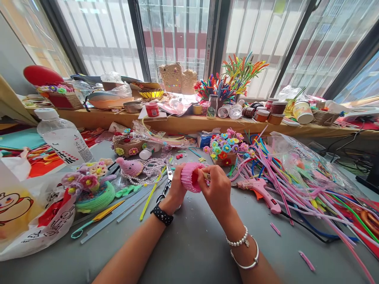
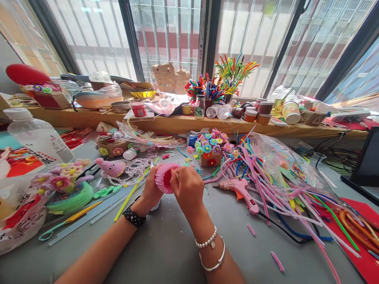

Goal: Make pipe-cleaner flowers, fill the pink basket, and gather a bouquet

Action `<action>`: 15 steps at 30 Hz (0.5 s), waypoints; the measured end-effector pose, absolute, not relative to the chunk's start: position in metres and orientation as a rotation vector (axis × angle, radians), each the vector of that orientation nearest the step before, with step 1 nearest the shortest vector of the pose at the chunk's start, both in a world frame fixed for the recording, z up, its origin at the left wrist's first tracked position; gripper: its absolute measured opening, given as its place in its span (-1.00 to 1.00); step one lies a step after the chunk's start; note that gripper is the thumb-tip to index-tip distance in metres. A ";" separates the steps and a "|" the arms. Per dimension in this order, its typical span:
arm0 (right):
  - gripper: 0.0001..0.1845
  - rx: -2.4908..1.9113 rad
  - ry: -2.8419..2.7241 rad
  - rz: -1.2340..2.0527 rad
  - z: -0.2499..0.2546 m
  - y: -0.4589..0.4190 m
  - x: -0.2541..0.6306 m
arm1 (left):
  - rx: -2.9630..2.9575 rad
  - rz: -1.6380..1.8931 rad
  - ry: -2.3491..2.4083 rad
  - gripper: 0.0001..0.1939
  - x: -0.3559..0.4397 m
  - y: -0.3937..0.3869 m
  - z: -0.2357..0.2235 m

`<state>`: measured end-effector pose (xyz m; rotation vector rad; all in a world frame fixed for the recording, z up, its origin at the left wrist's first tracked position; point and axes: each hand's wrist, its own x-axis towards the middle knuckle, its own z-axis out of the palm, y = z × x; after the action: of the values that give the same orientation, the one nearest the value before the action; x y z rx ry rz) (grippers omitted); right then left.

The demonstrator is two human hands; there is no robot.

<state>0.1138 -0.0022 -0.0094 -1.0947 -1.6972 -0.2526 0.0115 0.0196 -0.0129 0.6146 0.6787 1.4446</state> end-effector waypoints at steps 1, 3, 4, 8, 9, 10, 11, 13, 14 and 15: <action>-0.88 -1.095 -1.697 -0.268 -0.010 -0.002 0.113 | 0.635 1.457 0.678 -0.84 0.011 0.020 -0.014; -0.88 -1.062 -1.708 -0.256 -0.010 -0.002 0.114 | 0.657 1.492 0.679 -0.84 0.009 0.020 -0.015; -0.89 -1.042 -1.694 -0.235 -0.009 -0.003 0.115 | 0.658 1.516 0.679 -0.84 0.008 0.020 -0.015; -0.93 -1.012 -1.536 -0.172 -0.007 -0.004 0.121 | 0.637 1.571 0.668 -0.84 0.005 0.022 -0.013; -0.92 -1.012 -1.538 -0.172 -0.007 -0.004 0.121 | 0.636 1.575 0.669 -0.84 0.005 0.022 -0.013; -0.92 -1.012 -1.569 -0.178 -0.007 -0.004 0.121 | 0.640 1.577 0.674 -0.84 0.005 0.022 -0.013; -0.91 -1.019 -1.613 -0.187 -0.006 -0.004 0.120 | 0.649 1.582 0.682 -0.84 0.005 0.022 -0.013; -0.88 -1.056 -1.691 -0.206 -0.006 -0.005 0.118 | 0.683 1.598 0.700 -0.84 0.006 0.021 -0.014; -0.87 -1.084 -1.714 -0.208 -0.005 -0.005 0.117 | 0.703 1.601 0.707 -0.83 0.006 0.021 -0.014; -0.87 -1.111 -1.727 -0.204 -0.004 -0.006 0.116 | 0.725 1.597 0.710 -0.83 0.006 0.021 -0.015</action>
<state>0.1159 -0.0056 -0.0044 -1.1106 -1.7268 -0.2040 0.0062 0.0207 -0.0147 0.7254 0.7104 1.5975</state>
